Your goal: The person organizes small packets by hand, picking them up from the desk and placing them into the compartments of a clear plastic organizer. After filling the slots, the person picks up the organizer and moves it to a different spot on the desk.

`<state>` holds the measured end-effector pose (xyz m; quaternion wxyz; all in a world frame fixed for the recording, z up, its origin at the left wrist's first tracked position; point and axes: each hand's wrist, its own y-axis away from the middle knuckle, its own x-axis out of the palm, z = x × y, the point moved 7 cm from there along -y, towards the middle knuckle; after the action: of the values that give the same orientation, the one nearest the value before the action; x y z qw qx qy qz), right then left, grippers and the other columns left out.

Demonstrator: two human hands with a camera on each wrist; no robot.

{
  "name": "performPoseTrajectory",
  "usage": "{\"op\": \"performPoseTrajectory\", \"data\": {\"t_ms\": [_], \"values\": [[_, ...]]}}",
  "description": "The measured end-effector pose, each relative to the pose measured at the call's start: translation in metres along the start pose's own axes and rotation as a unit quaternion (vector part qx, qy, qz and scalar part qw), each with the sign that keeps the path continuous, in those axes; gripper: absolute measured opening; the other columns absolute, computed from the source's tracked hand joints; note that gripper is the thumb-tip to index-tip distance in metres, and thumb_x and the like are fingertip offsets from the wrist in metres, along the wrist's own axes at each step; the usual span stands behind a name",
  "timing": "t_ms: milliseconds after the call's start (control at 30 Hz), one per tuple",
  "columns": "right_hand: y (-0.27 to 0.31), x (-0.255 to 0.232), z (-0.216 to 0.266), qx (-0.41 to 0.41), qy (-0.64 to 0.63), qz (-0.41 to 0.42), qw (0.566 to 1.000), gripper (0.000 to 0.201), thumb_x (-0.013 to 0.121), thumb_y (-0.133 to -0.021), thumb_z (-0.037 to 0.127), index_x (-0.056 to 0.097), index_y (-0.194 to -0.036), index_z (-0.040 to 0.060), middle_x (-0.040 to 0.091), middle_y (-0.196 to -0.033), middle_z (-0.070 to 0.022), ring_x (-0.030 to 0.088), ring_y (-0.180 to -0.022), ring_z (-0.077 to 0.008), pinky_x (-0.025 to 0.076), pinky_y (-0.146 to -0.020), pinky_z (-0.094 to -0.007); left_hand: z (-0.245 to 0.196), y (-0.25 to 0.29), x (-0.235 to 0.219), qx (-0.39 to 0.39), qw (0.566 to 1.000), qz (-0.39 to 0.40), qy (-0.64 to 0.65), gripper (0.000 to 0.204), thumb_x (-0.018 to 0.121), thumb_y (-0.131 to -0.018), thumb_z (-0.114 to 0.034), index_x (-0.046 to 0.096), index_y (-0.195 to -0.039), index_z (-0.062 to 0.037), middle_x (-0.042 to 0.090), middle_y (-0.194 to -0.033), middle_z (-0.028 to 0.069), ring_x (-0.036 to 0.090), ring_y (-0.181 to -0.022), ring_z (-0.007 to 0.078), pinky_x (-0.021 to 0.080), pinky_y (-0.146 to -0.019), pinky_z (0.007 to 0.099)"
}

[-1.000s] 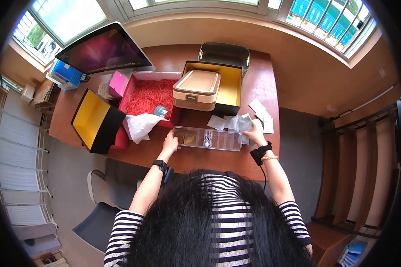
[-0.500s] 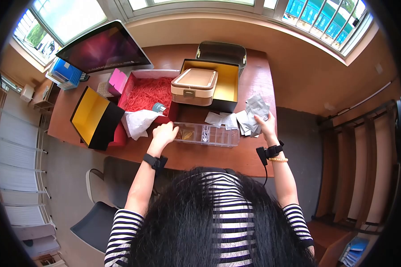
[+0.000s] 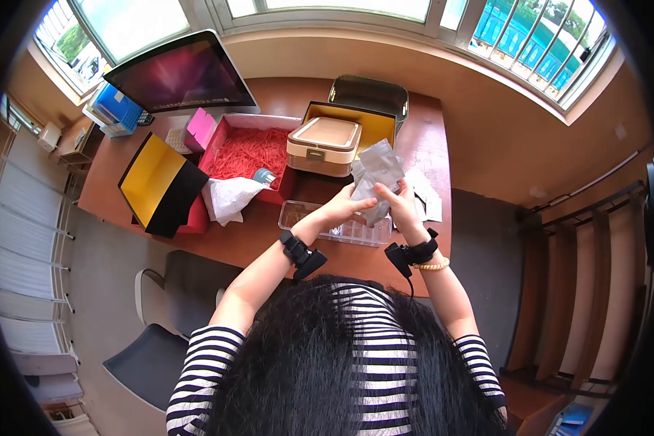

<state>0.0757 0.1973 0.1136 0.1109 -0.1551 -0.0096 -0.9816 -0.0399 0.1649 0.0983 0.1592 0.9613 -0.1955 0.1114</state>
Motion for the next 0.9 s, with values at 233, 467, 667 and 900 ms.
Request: {"op": "performPoseTrajectory", "data": {"t_ms": [233, 467, 667, 900], "values": [[-0.003, -0.012, -0.022, 0.033, -0.007, 0.039, 0.999, 0.028, 0.062, -0.079, 0.014, 0.054, -0.101, -0.0013, 0.060, -0.094, -0.0062, 0.056, -0.083, -0.0113, 0.045, -0.076, -0.0263, 0.000, 0.010, -0.010, 0.013, 0.999, -0.002, -0.053, 0.056, 0.067, -0.076, -0.027, 0.041, -0.119, -0.0030, 0.056, -0.101, 0.0074, 0.057, -0.085, 0.0141, 0.050, -0.063, 0.0279], [-0.003, -0.024, -0.023, 0.076, -0.027, -0.005, 0.997, 0.020, 0.055, -0.085, 0.014, 0.056, -0.100, 0.0014, 0.061, -0.093, -0.0037, 0.057, -0.079, -0.0090, 0.048, -0.071, -0.0252, 0.004, 0.014, -0.027, -0.021, 0.998, -0.001, -0.052, 0.052, 0.067, -0.076, -0.024, 0.043, -0.117, -0.0018, 0.057, -0.101, 0.0081, 0.058, -0.083, 0.0148, 0.051, -0.064, 0.0288], [-0.004, -0.037, -0.010, 0.026, -0.043, -0.034, 0.998, 0.024, 0.055, -0.084, 0.011, 0.053, -0.105, 0.0002, 0.061, -0.093, -0.0061, 0.059, -0.078, -0.0110, 0.049, -0.072, -0.0260, 0.016, 0.016, -0.049, -0.032, 0.999, 0.000, 0.036, 0.051, 0.067, -0.076, -0.020, 0.040, -0.117, -0.0028, 0.054, -0.104, 0.0077, 0.058, -0.084, 0.0155, 0.051, -0.065, 0.0299], [-0.002, -0.019, -0.015, 0.031, 0.042, 0.037, 0.998, 0.033, 0.055, -0.081, 0.005, 0.049, -0.112, -0.0009, 0.060, -0.095, -0.0078, 0.059, -0.081, -0.0126, 0.048, -0.073, -0.0259, 0.012, 0.017, -0.040, 0.000, 0.991, 0.040, 0.124, 0.046, 0.065, -0.078, -0.017, 0.041, -0.115, -0.0042, 0.054, -0.102, 0.0048, 0.056, -0.085, 0.0128, 0.049, -0.063, 0.0272]]}}
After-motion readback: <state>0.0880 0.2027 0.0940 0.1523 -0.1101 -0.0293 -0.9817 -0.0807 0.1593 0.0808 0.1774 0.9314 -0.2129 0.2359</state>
